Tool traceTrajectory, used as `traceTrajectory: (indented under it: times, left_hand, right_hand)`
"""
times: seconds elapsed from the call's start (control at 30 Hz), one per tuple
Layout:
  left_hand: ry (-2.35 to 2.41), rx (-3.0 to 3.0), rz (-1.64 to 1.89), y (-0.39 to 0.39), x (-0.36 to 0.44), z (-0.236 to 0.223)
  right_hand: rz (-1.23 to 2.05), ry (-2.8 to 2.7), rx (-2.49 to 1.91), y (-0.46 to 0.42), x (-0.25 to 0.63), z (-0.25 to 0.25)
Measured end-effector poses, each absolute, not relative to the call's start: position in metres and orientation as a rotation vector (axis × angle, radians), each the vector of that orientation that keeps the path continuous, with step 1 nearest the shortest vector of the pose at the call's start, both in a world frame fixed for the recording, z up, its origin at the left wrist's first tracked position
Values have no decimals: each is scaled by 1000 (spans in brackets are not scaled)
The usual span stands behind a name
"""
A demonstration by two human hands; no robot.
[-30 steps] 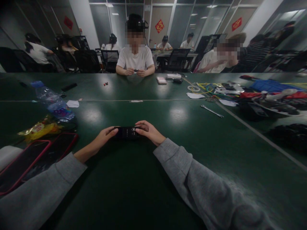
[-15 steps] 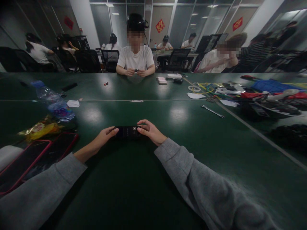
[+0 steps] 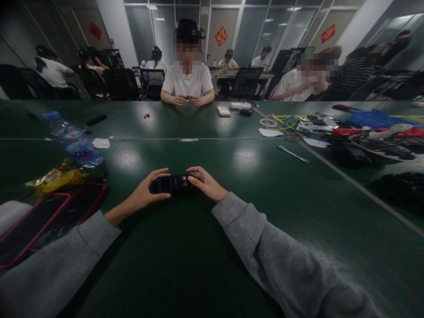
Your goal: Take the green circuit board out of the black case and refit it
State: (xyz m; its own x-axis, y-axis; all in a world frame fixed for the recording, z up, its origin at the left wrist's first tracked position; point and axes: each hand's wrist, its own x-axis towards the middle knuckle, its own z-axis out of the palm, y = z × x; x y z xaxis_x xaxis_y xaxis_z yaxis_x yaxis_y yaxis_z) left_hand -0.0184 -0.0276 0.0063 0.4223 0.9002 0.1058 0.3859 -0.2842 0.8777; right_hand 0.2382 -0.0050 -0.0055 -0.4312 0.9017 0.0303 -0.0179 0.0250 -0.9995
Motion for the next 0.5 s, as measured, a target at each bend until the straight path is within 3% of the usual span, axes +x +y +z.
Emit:
traceTrajectory:
  times: [0.5]
  left_hand:
    - [1135,1877,824,-26,-17,1]
  right_hand:
    - [1099,-1818,-1014,-5,236,-12]
